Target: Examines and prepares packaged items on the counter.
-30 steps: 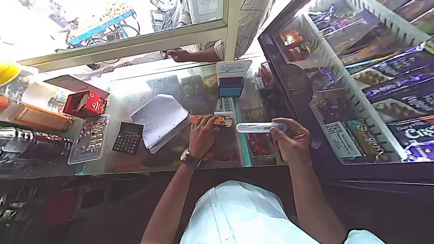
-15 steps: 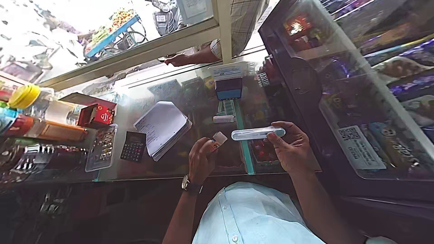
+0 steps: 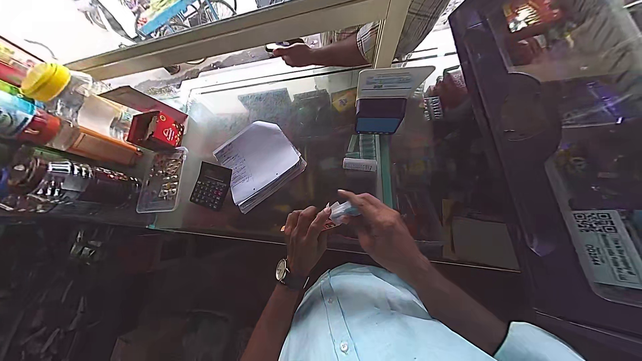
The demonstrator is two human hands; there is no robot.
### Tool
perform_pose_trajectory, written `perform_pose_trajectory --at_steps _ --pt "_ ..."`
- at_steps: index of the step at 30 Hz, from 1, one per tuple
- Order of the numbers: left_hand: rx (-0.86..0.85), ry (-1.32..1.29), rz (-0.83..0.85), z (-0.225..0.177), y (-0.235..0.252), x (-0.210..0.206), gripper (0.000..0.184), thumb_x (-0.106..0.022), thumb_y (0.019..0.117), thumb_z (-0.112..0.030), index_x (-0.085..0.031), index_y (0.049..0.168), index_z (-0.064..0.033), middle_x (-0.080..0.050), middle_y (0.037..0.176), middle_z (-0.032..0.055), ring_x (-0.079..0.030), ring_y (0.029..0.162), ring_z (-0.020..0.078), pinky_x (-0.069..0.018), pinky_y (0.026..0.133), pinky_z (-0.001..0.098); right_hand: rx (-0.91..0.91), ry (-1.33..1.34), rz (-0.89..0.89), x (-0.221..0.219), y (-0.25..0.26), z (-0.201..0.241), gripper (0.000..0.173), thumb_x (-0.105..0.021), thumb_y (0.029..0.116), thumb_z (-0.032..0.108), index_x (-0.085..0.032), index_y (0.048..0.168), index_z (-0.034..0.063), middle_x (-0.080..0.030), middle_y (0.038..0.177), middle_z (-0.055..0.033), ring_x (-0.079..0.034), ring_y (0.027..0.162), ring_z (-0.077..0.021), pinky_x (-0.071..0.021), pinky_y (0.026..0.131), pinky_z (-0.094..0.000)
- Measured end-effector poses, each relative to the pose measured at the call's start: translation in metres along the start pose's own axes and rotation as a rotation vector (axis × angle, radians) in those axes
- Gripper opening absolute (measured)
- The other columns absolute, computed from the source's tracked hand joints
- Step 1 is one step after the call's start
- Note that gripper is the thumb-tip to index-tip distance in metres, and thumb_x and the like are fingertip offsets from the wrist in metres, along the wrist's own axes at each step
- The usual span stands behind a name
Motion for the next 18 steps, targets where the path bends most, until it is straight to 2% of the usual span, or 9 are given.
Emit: perform_pose_trajectory --at_steps 1,3,6,9,10,12,15,16,18 --pt "0.008 -0.003 0.007 0.0 0.001 0.001 0.031 -0.064 0.0974 -0.027 -0.064 0.128 -0.0201 -0.064 0.106 0.0084 -0.061 0.096 0.02 -0.05 0.085 0.0316 -0.01 -0.003 0.029 -0.012 0.0 0.0 0.035 -0.059 0.102 0.019 -0.067 0.135 0.0096 -0.066 0.113 -0.0126 -0.065 0.102 -0.017 -0.0542 0.091 -0.0257" --pt "0.042 0.003 0.056 0.006 0.003 0.002 0.034 -0.064 0.096 -0.028 -0.066 0.129 -0.0188 -0.066 0.108 0.0101 -0.062 0.095 0.0215 -0.0517 0.082 0.0329 -0.037 0.084 -0.008 -0.027 0.0 -0.005 0.033 -0.062 0.1001 0.018 -0.07 0.131 0.0097 -0.064 0.112 -0.0106 -0.063 0.098 -0.0116 -0.0537 0.087 -0.0206" --pt "0.123 0.017 0.213 0.018 0.002 0.001 0.045 -0.072 0.0915 -0.026 -0.067 0.135 -0.0172 -0.069 0.113 0.0122 -0.067 0.093 0.0262 -0.0566 0.077 0.0393 -0.169 0.317 -0.164 -0.039 0.0 -0.033 0.029 -0.078 0.0892 0.021 -0.071 0.111 0.0044 -0.074 0.098 -0.0021 -0.067 0.08 -0.002 -0.0565 0.07 -0.0169" --pt "0.143 0.062 0.332 0.028 0.003 0.0 0.054 -0.078 0.0858 -0.021 -0.063 0.137 -0.0127 -0.072 0.113 0.0101 -0.069 0.093 0.0285 -0.0577 0.077 0.0435 -0.355 0.54 -0.179 -0.06 -0.003 -0.064 0.022 -0.085 0.0829 0.015 -0.076 0.1 0.0041 -0.074 0.086 -0.0008 -0.065 0.068 -0.0036 -0.0557 0.063 -0.0193" --pt "0.133 0.079 0.356 0.03 0.004 0.001 0.053 -0.079 0.0844 -0.021 -0.064 0.134 -0.0119 -0.073 0.113 0.0089 -0.07 0.092 0.0283 -0.0574 0.077 0.0436 -0.399 0.601 -0.172 -0.066 -0.005 -0.069 0.021 -0.085 0.0826 0.013 -0.076 0.099 0.0034 -0.075 0.088 -0.0024 -0.066 0.069 -0.0053 -0.0566 0.064 -0.0206" --pt "0.102 0.099 0.414 0.033 0.003 0.003 0.049 -0.08 0.0835 -0.022 -0.067 0.13 -0.0132 -0.073 0.114 0.0074 -0.07 0.093 0.0278 -0.0574 0.077 0.0433 -0.457 0.668 -0.161 -0.077 -0.011 -0.071 0.015 -0.083 0.0849 0.011 -0.077 0.097 0.0038 -0.073 0.099 -0.0052 -0.068 0.08 -0.0082 -0.0591 0.072 -0.0222" --pt "0.074 0.081 0.511 0.034 0.008 0.003 0.048 -0.078 0.0845 -0.02 -0.067 0.131 -0.0141 -0.072 0.112 0.0091 -0.07 0.094 0.0301 -0.0574 0.078 0.0453 -0.52 0.666 -0.109 -0.088 -0.018 -0.066 0.011 -0.074 0.0927 0.017 -0.077 0.095 0.0064 -0.07 0.109 -0.0046 -0.066 0.096 -0.0076 -0.056 0.082 -0.0221" --pt "0.072 0.075 0.554 0.033 0.012 0.003 0.048 -0.078 0.0851 -0.019 -0.067 0.132 -0.0148 -0.072 0.113 0.0097 -0.07 0.096 0.0307 -0.0572 0.078 0.046 -0.538 0.692 -0.079 -0.089 -0.018 -0.063 0.013 -0.073 0.0944 0.018 -0.076 0.098 0.0055 -0.071 0.109 -0.0044 -0.067 0.093 -0.0074 -0.057 0.079 -0.0226" --pt "0.044 0.092 0.628 0.028 0.018 0.004 0.048 -0.075 0.0866 -0.017 -0.065 0.134 -0.0161 -0.072 0.114 0.0099 -0.069 0.099 0.0311 -0.0567 0.079 0.0466 -0.592 0.81 -0.038 -0.093 -0.023 -0.056 0.016 -0.075 0.0932 0.014 -0.074 0.103 0.0014 -0.075 0.091 -0.0043 -0.071 0.075 -0.01 -0.0615 0.067 -0.0259"
Point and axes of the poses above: each hand's wrist, its own y-axis towards the middle knuckle, its own x-axis out of the back of the hand, z = x × y, the point moved 7 cm from there along y, towards the middle knuckle
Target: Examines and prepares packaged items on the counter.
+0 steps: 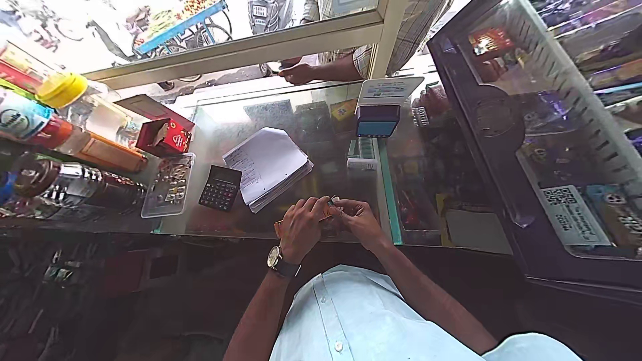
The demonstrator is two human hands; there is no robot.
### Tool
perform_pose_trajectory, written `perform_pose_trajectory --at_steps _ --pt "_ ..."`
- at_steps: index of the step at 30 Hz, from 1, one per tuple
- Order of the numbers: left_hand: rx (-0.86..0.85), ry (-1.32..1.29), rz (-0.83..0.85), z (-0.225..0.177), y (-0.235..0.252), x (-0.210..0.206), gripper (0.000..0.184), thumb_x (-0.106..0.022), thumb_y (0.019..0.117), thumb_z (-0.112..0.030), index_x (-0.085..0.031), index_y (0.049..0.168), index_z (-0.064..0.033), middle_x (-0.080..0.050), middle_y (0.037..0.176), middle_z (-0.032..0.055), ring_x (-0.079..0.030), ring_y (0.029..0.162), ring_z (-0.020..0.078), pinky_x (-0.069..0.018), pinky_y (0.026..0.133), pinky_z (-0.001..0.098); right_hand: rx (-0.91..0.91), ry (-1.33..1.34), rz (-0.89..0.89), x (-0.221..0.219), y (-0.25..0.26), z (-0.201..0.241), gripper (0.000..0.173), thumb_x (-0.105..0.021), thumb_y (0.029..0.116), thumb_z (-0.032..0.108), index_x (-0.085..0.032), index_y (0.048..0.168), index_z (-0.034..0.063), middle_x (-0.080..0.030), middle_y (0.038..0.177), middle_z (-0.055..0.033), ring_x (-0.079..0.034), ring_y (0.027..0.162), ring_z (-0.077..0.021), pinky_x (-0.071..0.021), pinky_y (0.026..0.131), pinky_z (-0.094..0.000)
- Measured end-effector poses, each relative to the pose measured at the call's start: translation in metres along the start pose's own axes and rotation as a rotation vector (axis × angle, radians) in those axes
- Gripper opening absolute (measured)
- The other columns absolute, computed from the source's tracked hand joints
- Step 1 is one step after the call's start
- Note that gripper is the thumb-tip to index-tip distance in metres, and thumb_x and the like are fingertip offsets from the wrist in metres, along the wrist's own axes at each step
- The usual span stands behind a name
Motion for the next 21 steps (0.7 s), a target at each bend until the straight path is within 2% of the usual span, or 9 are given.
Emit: perform_pose_trajectory --at_steps 2,3,5,7,9,12,14,17,21 --pt "-0.062 0.112 -0.02 -0.007 0.0 0.008 0.045 -0.072 0.09 -0.02 -0.066 0.134 -0.0199 -0.072 0.115 0.0065 -0.068 0.103 0.029 -0.0543 0.085 0.0465 -0.033 0.098 0.015 -0.004 -0.003 -0.004 0.018 -0.076 0.0912 0.007 -0.072 0.105 -0.0028 -0.076 0.085 -0.0089 -0.074 0.072 -0.0161 -0.0642 0.067 -0.0316" --pt "-0.089 0.158 -0.105 -0.012 -0.005 0.017 0.04 -0.07 0.0929 -0.025 -0.068 0.133 -0.0228 -0.071 0.12 0.0044 -0.066 0.111 0.0284 -0.0497 0.095 0.0495 -0.036 0.143 -0.009 -0.005 -0.003 -0.005 0.016 -0.076 0.0906 0.005 -0.072 0.103 -0.004 -0.075 0.084 -0.0102 -0.073 0.072 -0.0175 -0.0644 0.067 -0.0331" --pt "-0.137 0.127 -0.44 -0.025 -0.026 0.045 0.03 -0.064 0.099 -0.039 -0.071 0.125 -0.0267 -0.068 0.128 0.0033 -0.058 0.125 0.0284 -0.0349 0.112 0.0554 -0.052 0.287 -0.097 -0.005 -0.006 -0.004 0.008 -0.073 0.0897 -0.001 -0.071 0.097 -0.004 -0.073 0.08 -0.0097 -0.07 0.068 -0.0149 -0.0624 0.067 -0.0303" --pt "-0.116 -0.073 -0.837 -0.028 -0.061 0.072 0.02 -0.065 0.0985 -0.041 -0.066 0.114 -0.0283 -0.06 0.12 -0.002 -0.052 0.121 0.0184 -0.0346 0.112 0.0432 -0.11 0.524 -0.16 -0.004 -0.007 -0.003 0.004 -0.066 0.0918 -0.007 -0.069 0.093 -0.0044 -0.073 0.08 -0.0114 -0.069 0.065 -0.0134 -0.0613 0.064 -0.0266" --pt "0.006 -0.324 -1.034 -0.015 -0.091 0.078 0.031 -0.071 0.0932 -0.04 -0.058 0.121 -0.0335 -0.051 0.129 -0.0115 -0.048 0.127 0.0065 -0.0405 0.108 0.0292 -0.184 0.759 -0.106 -0.009 -0.009 -0.006 0.011 -0.058 0.0965 -0.006 -0.068 0.095 -0.0027 -0.073 0.082 -0.0126 -0.07 0.064 -0.0129 -0.0613 0.061 -0.0252" --pt "0.067 -0.775 -0.893 0.004 -0.088 0.062 0.073 -0.079 0.0873 -0.042 -0.04 0.147 -0.0258 -0.045 0.151 0.0005 -0.049 0.137 0.0182 -0.05 0.107 0.0382 -0.295 0.979 0.088 -0.024 -0.014 -0.014 0.012 -0.059 0.0971 0.001 -0.07 0.103 -0.0003 -0.073 0.088 -0.0154 -0.072 0.069 -0.0171 -0.0635 0.065 -0.0288" --pt "0.001 -0.968 -0.752 0.004 -0.072 0.062 0.092 -0.081 0.0866 -0.038 -0.025 0.157 -0.0162 -0.043 0.156 0.0097 -0.047 0.14 0.0248 -0.048 0.111 0.0433 -0.33 1.039 0.192 -0.039 -0.015 -0.019 0.014 -0.065 0.0946 0.003 -0.07 0.108 -0.0005 -0.073 0.093 -0.0177 -0.074 0.074 -0.0192 -0.064 0.069 -0.0303" --pt "-0.047 -1.068 -0.696 0.001 -0.065 0.07 0.076 -0.075 0.0932 -0.029 -0.033 0.152 -0.0067 -0.058 0.144 0.0119 -0.057 0.132 0.0252 -0.0496 0.112 0.0433 -0.347 0.933 0.186 -0.061 -0.02 -0.024 0.016 -0.063 0.0955 0.003 -0.07 0.11 0.0014 -0.073 0.094 -0.0148 -0.07 0.073 -0.0158 -0.0613 0.068 -0.0277" --pt "-0.104 -1.146 -0.71 0.003 -0.069 0.077 0.048 -0.075 0.0925 -0.016 -0.055 0.136 -0.022 -0.068 0.129 0.0034 -0.065 0.12 0.0227 -0.0554 0.104 0.0386 -0.299 0.988 0.256 -0.064 -0.021 -0.022 0.028 -0.061 0.0994 0.01 -0.064 0.126 0.0044 -0.072 0.107 -0.0192 -0.074 0.088 -0.0238 -0.0619 0.081 -0.0354"
Point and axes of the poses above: each hand's wrist, its own y-axis towards the middle knuckle, its own x-axis out of the back of the hand, z = x × y, the point moved 7 cm from there along y, towards the middle knuckle
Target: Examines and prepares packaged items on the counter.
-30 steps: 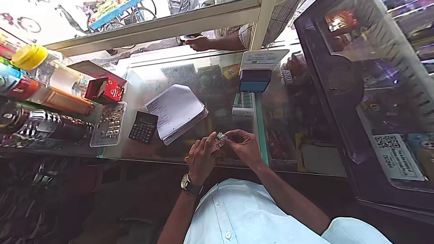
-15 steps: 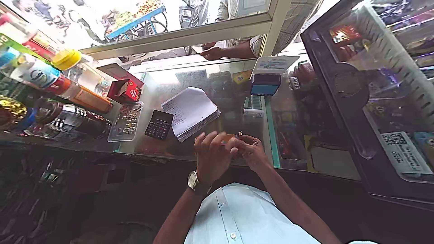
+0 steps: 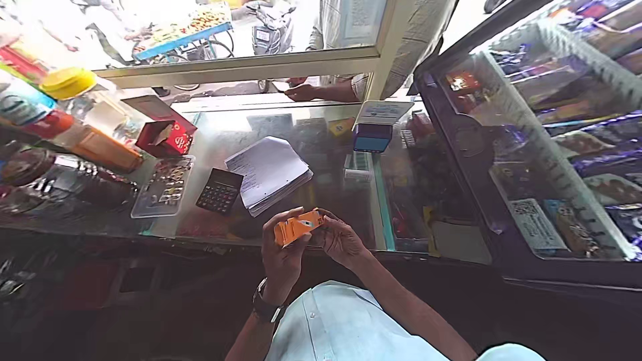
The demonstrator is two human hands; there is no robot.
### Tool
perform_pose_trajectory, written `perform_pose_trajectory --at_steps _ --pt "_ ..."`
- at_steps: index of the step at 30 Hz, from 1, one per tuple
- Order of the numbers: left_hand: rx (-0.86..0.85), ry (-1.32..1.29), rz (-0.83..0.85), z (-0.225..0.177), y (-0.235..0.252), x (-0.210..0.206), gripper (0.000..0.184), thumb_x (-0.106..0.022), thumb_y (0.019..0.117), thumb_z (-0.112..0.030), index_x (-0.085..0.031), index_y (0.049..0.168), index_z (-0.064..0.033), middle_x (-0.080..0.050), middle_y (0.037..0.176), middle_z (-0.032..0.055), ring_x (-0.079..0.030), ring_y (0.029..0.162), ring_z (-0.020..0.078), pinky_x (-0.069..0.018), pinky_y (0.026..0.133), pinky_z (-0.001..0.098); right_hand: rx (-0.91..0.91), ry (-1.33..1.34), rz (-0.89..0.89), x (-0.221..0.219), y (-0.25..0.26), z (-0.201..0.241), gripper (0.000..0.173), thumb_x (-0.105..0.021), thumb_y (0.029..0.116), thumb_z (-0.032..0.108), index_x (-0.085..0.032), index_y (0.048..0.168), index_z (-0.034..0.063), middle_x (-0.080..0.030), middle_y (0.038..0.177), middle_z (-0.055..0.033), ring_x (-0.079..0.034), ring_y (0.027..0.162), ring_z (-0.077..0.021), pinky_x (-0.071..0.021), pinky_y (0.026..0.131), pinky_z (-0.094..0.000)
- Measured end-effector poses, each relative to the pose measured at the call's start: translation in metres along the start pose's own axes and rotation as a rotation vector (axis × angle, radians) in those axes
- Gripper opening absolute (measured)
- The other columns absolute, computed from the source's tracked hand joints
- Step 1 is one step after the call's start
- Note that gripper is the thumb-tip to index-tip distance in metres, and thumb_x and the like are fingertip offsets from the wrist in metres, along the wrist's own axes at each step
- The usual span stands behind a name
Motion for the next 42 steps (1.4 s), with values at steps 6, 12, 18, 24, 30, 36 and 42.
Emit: perform_pose_trajectory --at_steps 6,12,18,24,30,36,42 --pt "-0.146 0.019 -0.102 -0.035 0.017 0.012 0.058 -0.081 0.0877 -0.019 -0.052 0.137 -0.0296 -0.069 0.125 -0.0004 -0.068 0.115 0.0216 -0.0572 0.101 0.0392 0.104 -0.096 -0.006 0.001 0.0 0.024 0.014 -0.06 0.0999 0.005 -0.069 0.11 0.0061 -0.074 0.1 -0.0143 -0.074 0.082 -0.0194 -0.063 0.076 -0.0324" --pt "0.254 0.002 -0.363 0.058 0.013 0.07 0.059 -0.073 0.0848 0.004 -0.042 0.135 0.0027 -0.065 0.126 0.0136 -0.066 0.117 0.0236 -0.0586 0.096 0.0401 0.453 -0.35 -0.59 0.042 -0.022 0.151 0.014 -0.047 0.1045 0.02 -0.057 0.1 0.0116 -0.06 0.068 -0.0008 -0.056 0.049 -0.0081 -0.0498 0.045 -0.022" --pt "0.304 0.48 -0.276 0.127 -0.009 0.044 0.088 -0.085 0.0767 -0.006 -0.033 0.147 0.0108 -0.048 0.145 0.0274 -0.055 0.129 0.0267 -0.0496 0.105 0.0352 0.233 -1.692 -0.634 0.045 0.018 0.23 0.051 -0.082 0.0878 0.029 -0.067 0.134 0.0165 -0.069 0.103 -0.0148 -0.061 0.075 -0.0241 -0.0518 0.071 -0.0462" --pt "-0.012 0.831 -0.223 0.075 -0.019 0.028 0.043 -0.073 0.0889 -0.024 -0.064 0.121 0.0035 -0.044 0.148 0.0316 -0.039 0.14 0.0435 -0.0321 0.117 0.0536 0.26 -2.028 -0.673 0.029 0.029 0.219 0.02 -0.074 0.0921 0.025 -0.075 0.108 0.0128 -0.072 0.091 -0.0123 -0.069 0.082 -0.0313 -0.053 0.075 -0.0573" --pt "0.246 0.086 -0.017 0.059 -0.01 -0.009 0.026 -0.06 0.0995 -0.007 -0.062 0.12 0.0092 -0.063 0.128 0.0183 -0.069 0.11 0.02 -0.0621 0.088 0.0358 0.842 -2.019 -0.12 -0.054 -0.039 0.138 0.019 -0.066 0.0925 0.022 -0.08 0.099 0.013 -0.072 0.083 -0.0057 -0.068 0.074 -0.0161 -0.0556 0.068 -0.0354" --pt "0.251 -0.025 -0.044 0.027 -0.001 -0.013 0.013 -0.068 0.0923 0.001 -0.063 0.104 0.0018 -0.067 0.119 0.0118 -0.068 0.106 0.0141 -0.0599 0.086 0.0277 0.971 -1.9 0.153 -0.078 -0.055 0.086 0.018 -0.063 0.0992 0.025 -0.079 0.098 0.0148 -0.06 0.071 -0.0046 -0.056 0.062 -0.0086 -0.044 0.057 -0.0223" --pt "0.485 -0.151 -0.228 0.036 -0.004 0.006 0.032 -0.064 0.0913 0.009 -0.046 0.116 -0.002 -0.065 0.074 0.0011 -0.066 0.067 0.0099 -0.0604 0.07 0.0297 1.055 -1.829 0.356 -0.08 -0.06 0.077 0.016 -0.065 0.1 0.021 -0.08 0.104 0.0196 -0.057 0.069 -0.0048 -0.053 0.064 -0.0104 -0.0418 0.059 -0.0232"
Point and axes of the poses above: each hand's wrist, its own y-axis towards the middle knuckle, its own x-axis out of the back of the hand, z = x × y, the point moved 7 cm from there along y, towards the middle knuckle
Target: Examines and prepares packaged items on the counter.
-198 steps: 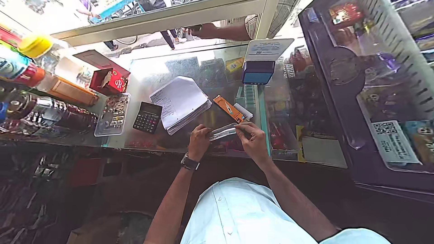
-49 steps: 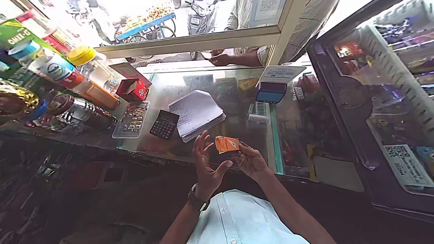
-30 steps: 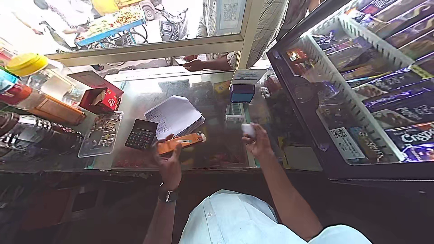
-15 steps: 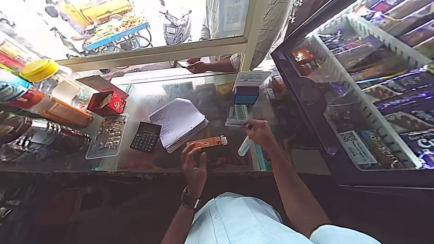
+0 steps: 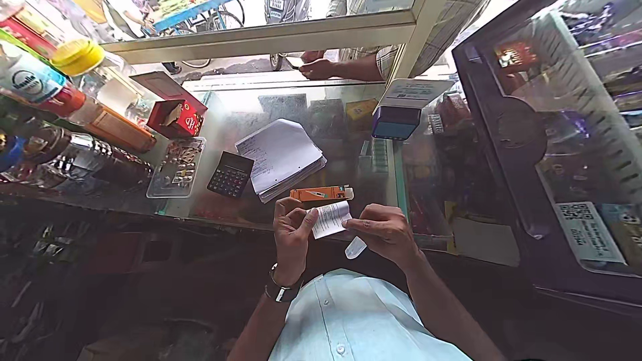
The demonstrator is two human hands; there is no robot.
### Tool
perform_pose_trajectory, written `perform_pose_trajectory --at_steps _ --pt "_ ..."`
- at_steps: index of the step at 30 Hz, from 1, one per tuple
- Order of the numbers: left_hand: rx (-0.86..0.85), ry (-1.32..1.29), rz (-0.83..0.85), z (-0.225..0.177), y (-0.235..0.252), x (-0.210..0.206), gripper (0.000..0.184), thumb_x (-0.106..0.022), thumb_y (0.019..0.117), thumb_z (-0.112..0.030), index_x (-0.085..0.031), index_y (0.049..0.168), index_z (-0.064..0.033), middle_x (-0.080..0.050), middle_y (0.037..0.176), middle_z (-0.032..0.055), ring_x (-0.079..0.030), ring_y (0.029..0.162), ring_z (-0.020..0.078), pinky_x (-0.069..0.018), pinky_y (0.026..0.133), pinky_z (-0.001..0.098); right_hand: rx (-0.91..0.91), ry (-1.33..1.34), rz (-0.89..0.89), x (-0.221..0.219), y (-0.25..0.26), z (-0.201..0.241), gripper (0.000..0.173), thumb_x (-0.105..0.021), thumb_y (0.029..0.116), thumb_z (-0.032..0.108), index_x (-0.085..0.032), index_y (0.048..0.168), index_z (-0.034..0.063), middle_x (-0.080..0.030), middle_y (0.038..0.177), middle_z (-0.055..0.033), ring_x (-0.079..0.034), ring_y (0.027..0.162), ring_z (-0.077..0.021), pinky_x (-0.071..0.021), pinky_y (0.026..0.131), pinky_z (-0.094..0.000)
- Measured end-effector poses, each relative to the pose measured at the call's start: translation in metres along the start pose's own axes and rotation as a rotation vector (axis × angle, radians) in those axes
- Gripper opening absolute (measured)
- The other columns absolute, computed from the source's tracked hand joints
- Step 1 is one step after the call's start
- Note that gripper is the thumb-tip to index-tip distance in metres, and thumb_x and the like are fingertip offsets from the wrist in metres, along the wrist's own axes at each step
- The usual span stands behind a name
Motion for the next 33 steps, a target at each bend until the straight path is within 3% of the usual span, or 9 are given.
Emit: perform_pose_trajectory --at_steps 4,8,12,15,17,20,25,28,33 --pt "0.075 -0.058 0.064 0.007 -0.002 0.004 0.013 -0.063 0.093 0.007 -0.068 0.102 0.0005 -0.071 0.088 0.0038 -0.068 0.079 0.0098 -0.0598 0.078 0.0286 0.072 -0.033 -0.033 -0.001 -0.004 0.005 0.016 -0.065 0.0994 0.018 -0.08 0.107 0.0201 -0.057 0.07 -0.0059 -0.054 0.066 -0.0138 -0.0421 0.06 -0.0264" --pt "0.078 0.007 0.099 0.006 -0.013 -0.003 0.024 -0.06 0.0929 0.01 -0.07 0.115 0.0084 -0.075 0.106 0.0101 -0.072 0.096 0.0125 -0.0598 0.09 0.0302 0.024 -0.05 -0.054 -0.002 -0.006 0.0 0.017 -0.065 0.0992 0.018 -0.08 0.107 0.0203 -0.057 0.07 -0.006 -0.054 0.066 -0.0124 -0.0415 0.06 -0.0248" --pt "0.01 0.136 0.003 0.008 -0.013 0.003 0.029 -0.06 0.0908 0.012 -0.068 0.119 0.011 -0.075 0.108 0.0122 -0.073 0.094 0.0109 -0.0601 0.088 0.0274 -0.32 0.091 -0.145 0.003 -0.008 -0.018 0.023 -0.076 0.0917 0.031 -0.079 0.092 0.0088 -0.069 0.081 0.0005 -0.063 0.074 -0.0002 -0.0534 0.07 -0.015" --pt "0.023 0.195 -0.027 0.009 -0.011 0.013 0.029 -0.061 0.0911 0.011 -0.068 0.12 0.0108 -0.075 0.111 0.0131 -0.072 0.096 0.0106 -0.0594 0.09 0.0269 -0.586 0.518 -0.264 0.014 -0.02 -0.044 0.024 -0.076 0.0897 0.04 -0.076 0.085 0.0173 -0.072 0.086 0.0091 -0.066 0.077 0.0007 -0.0551 0.069 -0.0167" --pt "0.049 0.217 0.004 0.011 -0.011 0.015 0.03 -0.061 0.0918 0.01 -0.067 0.121 0.0105 -0.074 0.114 0.014 -0.072 0.098 0.0107 -0.059 0.091 0.0269 -0.684 0.833 -0.266 0.018 -0.022 -0.049 0.02 -0.08 0.0885 0.036 -0.078 0.088 0.0153 -0.074 0.09 0.0026 -0.068 0.074 -0.0037 -0.0577 0.062 -0.0185" --pt "0.073 0.193 0.104 0.012 -0.014 0.009 0.03 -0.057 0.0945 0.007 -0.066 0.123 0.0104 -0.073 0.116 0.0141 -0.071 0.102 0.0103 -0.0579 0.093 0.027 -0.722 1.118 -0.25 0.019 -0.014 -0.036 0.02 -0.078 0.0895 0.022 -0.079 0.104 0.0082 -0.076 0.107 -0.0075 -0.074 0.091 -0.0133 -0.0635 0.082 -0.0279" --pt "0.049 0.021 0.252 0.01 -0.023 -0.001 0.043 -0.074 0.0907 -0.007 -0.062 0.128 0.0105 -0.073 0.118 0.0108 -0.072 0.102 0.0135 -0.0602 0.092 0.0307 -0.72 1.29 -0.37 0.011 -0.009 -0.037 0.027 -0.078 0.0881 0.008 -0.075 0.113 -0.0014 -0.076 0.107 -0.0172 -0.076 0.095 -0.0193 -0.0627 0.087 -0.0286" --pt "0.013 0.044 0.181 0.005 -0.025 0.007 0.035 -0.073 0.0878 0.003 -0.066 0.122 0.0102 -0.075 0.112 0.0113 -0.073 0.098 0.0137 -0.0616 0.088 0.0297 -0.773 1.126 -0.482 0.018 -0.018 -0.047 0.025 -0.075 0.0882 -0.001 -0.073 0.113 -0.0027 -0.076 0.101 -0.0158 -0.076 0.088 -0.0194 -0.0645 0.081 -0.0302" --pt "0.007 0.057 0.052 0.01 -0.027 0.031 0.019 -0.065 0.0935 0.005 -0.072 0.111 0.0062 -0.076 0.101 0.0096 -0.073 0.09 0.0141 -0.0618 0.085 0.0307 -0.802 -0.136 -0.391 0.058 -0.056 -0.11 0.029 -0.072 0.095 0.022 -0.073 0.12 0.0072 -0.074 0.106 -0.01 -0.07 0.093 -0.0161 -0.056 0.084 -0.0383"
Point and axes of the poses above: each hand's wrist, its own y-axis towards the middle knuckle, its own x-axis out of the back of the hand, z = x × y, the point moved 7 cm from there along y, towards the middle knuckle
